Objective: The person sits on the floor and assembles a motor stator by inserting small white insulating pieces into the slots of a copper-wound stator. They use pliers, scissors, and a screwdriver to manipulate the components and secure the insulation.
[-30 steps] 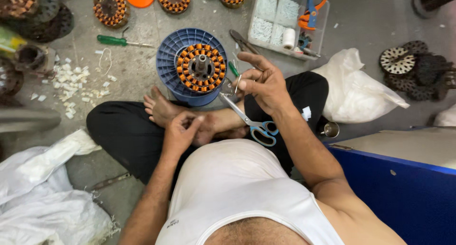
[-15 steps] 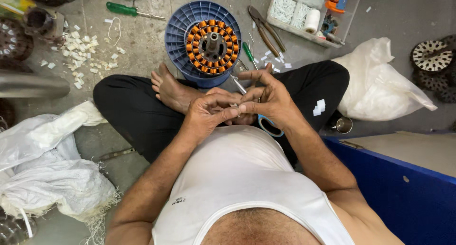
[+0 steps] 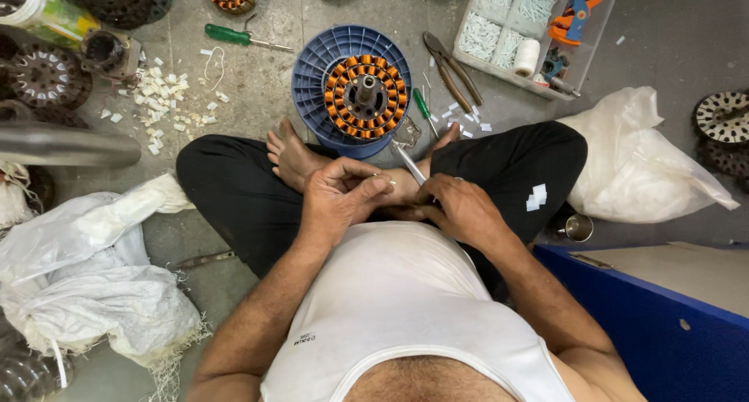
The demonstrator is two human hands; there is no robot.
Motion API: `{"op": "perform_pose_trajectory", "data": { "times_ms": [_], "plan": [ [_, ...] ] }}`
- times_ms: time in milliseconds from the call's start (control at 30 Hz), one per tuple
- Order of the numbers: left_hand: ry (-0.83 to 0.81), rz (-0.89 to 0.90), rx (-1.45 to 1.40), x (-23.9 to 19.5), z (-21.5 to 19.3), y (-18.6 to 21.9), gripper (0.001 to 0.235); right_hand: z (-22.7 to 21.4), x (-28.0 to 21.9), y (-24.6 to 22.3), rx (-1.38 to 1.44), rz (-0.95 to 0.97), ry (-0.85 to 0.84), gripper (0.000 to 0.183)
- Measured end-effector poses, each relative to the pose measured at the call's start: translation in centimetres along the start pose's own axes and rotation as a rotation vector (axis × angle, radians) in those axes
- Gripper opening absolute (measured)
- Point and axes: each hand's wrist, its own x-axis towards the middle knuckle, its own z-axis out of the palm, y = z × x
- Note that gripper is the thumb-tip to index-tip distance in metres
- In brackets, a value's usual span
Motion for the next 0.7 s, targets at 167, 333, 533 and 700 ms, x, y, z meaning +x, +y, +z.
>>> {"op": "perform_pose_trajectory", "data": {
  "times_ms": [167, 333, 533, 700],
  "plan": [
    [0.032, 0.008, -0.034, 0.0, -0.1, 0.3, 0.015, -0.4, -0.8, -0.7, 0.463, 0.079, 0.103, 0.022],
    [-0.002, 0.016, -0.129, 0.0, 0.9, 1.2, 0.016, -0.3, -1.6, 0.4, -0.006, 0.009, 0.089, 0.018],
    [0.0, 0.054, -0.098, 0.0, 1.2, 1.7, 0.017, 3.3, -2.6, 1.5, -0.456, 0.139, 0.016, 0.011],
    [-0.021, 0.089, -0.111, 0.2, 1.6, 1.9, 0.017, 4.2, -3.0, 2.2, -0.55, 0.133, 0.147, 0.019]
  ]
}}
